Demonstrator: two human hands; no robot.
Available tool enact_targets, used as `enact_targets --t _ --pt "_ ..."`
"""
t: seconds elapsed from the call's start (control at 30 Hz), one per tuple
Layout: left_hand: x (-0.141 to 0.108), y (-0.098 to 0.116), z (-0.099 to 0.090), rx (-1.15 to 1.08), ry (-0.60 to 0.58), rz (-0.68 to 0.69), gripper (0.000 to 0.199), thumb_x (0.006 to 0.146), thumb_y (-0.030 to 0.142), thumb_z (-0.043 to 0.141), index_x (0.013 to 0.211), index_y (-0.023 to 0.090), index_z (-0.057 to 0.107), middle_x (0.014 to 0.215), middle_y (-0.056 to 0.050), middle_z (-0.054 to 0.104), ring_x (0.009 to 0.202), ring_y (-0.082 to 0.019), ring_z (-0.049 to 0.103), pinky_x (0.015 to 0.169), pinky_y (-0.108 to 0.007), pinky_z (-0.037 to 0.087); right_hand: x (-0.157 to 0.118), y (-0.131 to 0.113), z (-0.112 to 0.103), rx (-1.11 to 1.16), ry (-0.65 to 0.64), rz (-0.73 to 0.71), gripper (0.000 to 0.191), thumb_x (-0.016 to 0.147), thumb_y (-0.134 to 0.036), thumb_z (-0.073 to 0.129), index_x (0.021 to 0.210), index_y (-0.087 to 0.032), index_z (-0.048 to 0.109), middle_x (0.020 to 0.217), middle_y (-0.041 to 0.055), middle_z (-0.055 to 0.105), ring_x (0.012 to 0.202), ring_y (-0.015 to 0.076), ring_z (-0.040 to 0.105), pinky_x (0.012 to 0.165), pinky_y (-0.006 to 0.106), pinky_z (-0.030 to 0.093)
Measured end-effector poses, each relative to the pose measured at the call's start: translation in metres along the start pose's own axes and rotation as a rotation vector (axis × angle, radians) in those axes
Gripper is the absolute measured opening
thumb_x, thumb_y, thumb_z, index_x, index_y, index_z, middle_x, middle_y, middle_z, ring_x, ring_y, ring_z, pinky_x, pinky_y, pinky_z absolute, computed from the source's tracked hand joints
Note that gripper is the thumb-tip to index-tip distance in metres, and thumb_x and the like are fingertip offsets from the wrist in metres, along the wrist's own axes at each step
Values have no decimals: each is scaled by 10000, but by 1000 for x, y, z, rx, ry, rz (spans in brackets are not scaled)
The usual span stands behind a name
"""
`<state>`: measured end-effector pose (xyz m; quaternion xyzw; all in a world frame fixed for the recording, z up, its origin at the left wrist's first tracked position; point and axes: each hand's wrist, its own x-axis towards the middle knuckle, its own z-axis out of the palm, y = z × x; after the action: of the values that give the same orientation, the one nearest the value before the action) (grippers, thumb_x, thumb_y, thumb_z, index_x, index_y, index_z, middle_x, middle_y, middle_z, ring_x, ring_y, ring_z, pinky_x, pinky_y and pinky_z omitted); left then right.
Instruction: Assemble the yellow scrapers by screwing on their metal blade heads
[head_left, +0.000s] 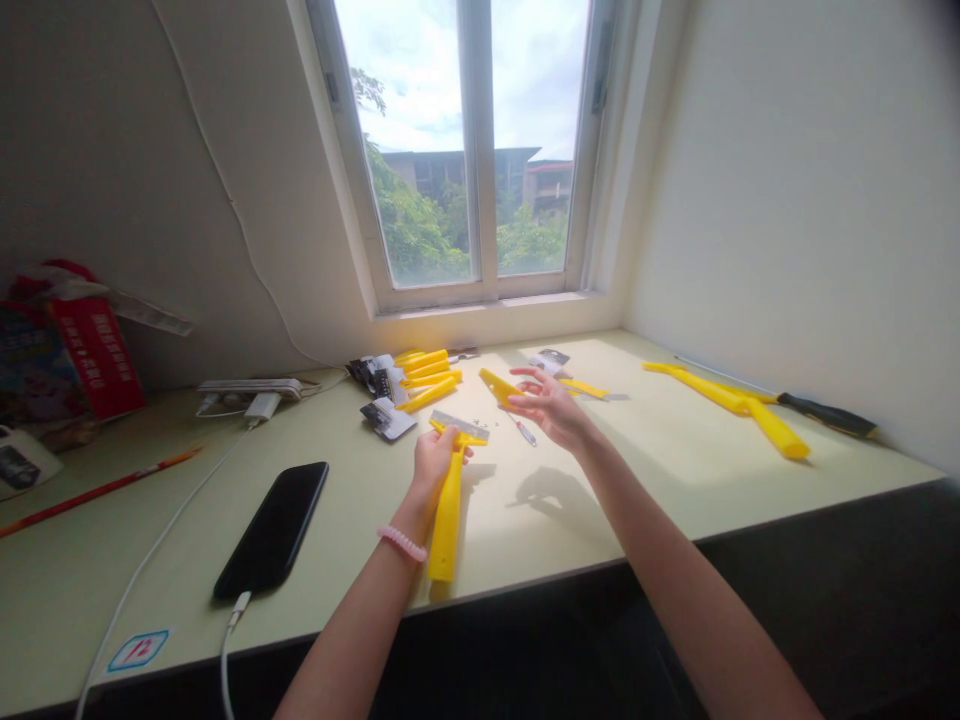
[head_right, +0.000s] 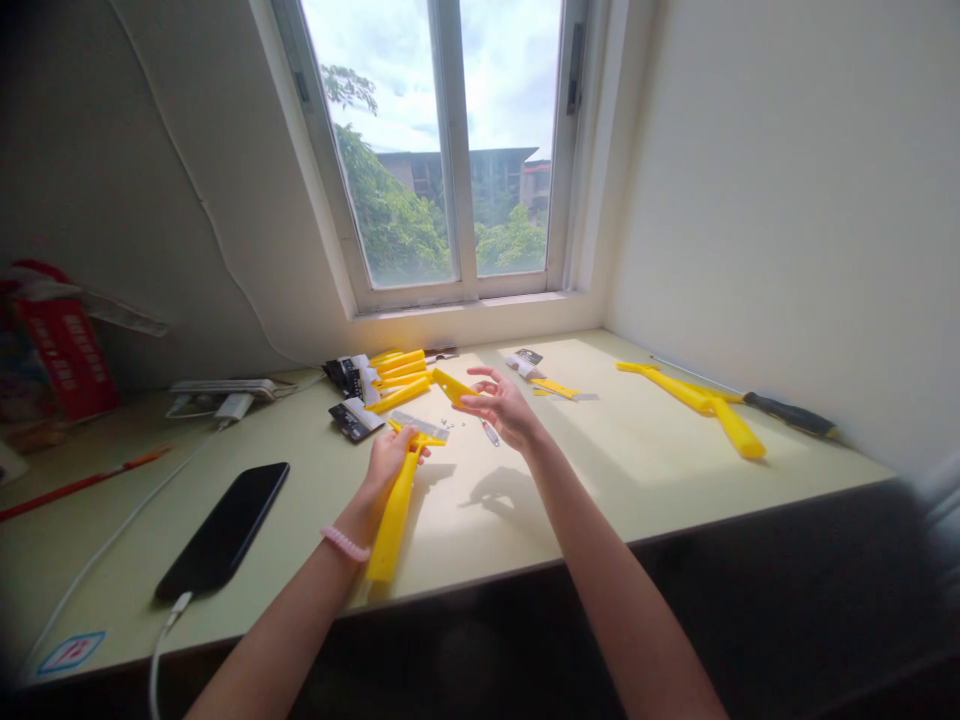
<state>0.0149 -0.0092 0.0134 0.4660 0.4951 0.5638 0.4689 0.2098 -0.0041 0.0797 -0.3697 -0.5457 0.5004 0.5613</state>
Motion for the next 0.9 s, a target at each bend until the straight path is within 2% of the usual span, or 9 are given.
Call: enact_targets --t 0.03,0.1,0.17,0.23,0.37,0.5,0.57,0.73,0.9 --pt "-1 0 0 -11 -13 25 240 759 334 586 658 116 588 576 -73 624 476 -129 557 461 -228 416 -1 2 12 58 -87 36 421 551 -221 757 955 -219 638 817 -11 607 802 172 630 786 344 501" --pt "-5 1 0 -63 -46 65 255 767 364 593 710 116 594 599 -60 622 498 -131 568 484 -233 433 -1 11 32 49 -177 81 304 560 -279 769 826 -172 667 797 10 639 770 165 618 770 333 488" --pt "-8 4 1 -124 -59 81 256 768 373 601 793 118 592 622 -45 623 519 -134 579 505 -238 449 0 21 44 -13 -178 46 263 571 -325 772 740 -153 668 729 7 639 693 145 583 705 309 467" --pt "-10 6 2 -147 -58 83 259 762 363 610 834 116 587 637 -44 625 528 -136 586 511 -240 453 2 32 49 -26 -122 8 263 579 -358 772 704 -155 661 676 -7 624 645 130 551 660 289 441" --pt "-11 9 2 -99 -68 75 253 753 359 626 774 108 597 639 -68 630 509 -132 574 498 -237 442 1 47 48 47 -33 19 254 590 -373 769 718 -180 666 713 0 647 687 148 573 684 294 438" --pt "-11 8 2 -96 -81 97 250 756 367 633 772 117 618 655 -68 633 516 -130 571 497 -234 438 -1 54 44 158 -90 69 246 573 -328 787 764 -213 683 923 39 685 872 195 615 812 332 447" --pt "-11 8 2 -102 -83 102 244 752 360 639 790 120 625 666 -66 635 518 -129 569 501 -236 439 -2 58 45 194 -118 122 260 569 -326 790 780 -218 686 966 50 685 902 208 616 823 347 447" --pt "-10 7 3 -108 -70 105 217 742 336 635 756 122 610 684 -73 636 542 -135 574 519 -246 444 -4 67 51 269 -116 233 266 586 -347 777 793 -207 688 906 58 698 845 202 617 755 340 456" --pt "-10 6 4 -93 -47 108 128 738 256 581 738 129 589 669 -34 611 531 -112 540 517 -236 423 -6 71 52 264 -104 270 277 570 -356 795 772 -202 684 856 49 695 803 192 619 770 336 461"
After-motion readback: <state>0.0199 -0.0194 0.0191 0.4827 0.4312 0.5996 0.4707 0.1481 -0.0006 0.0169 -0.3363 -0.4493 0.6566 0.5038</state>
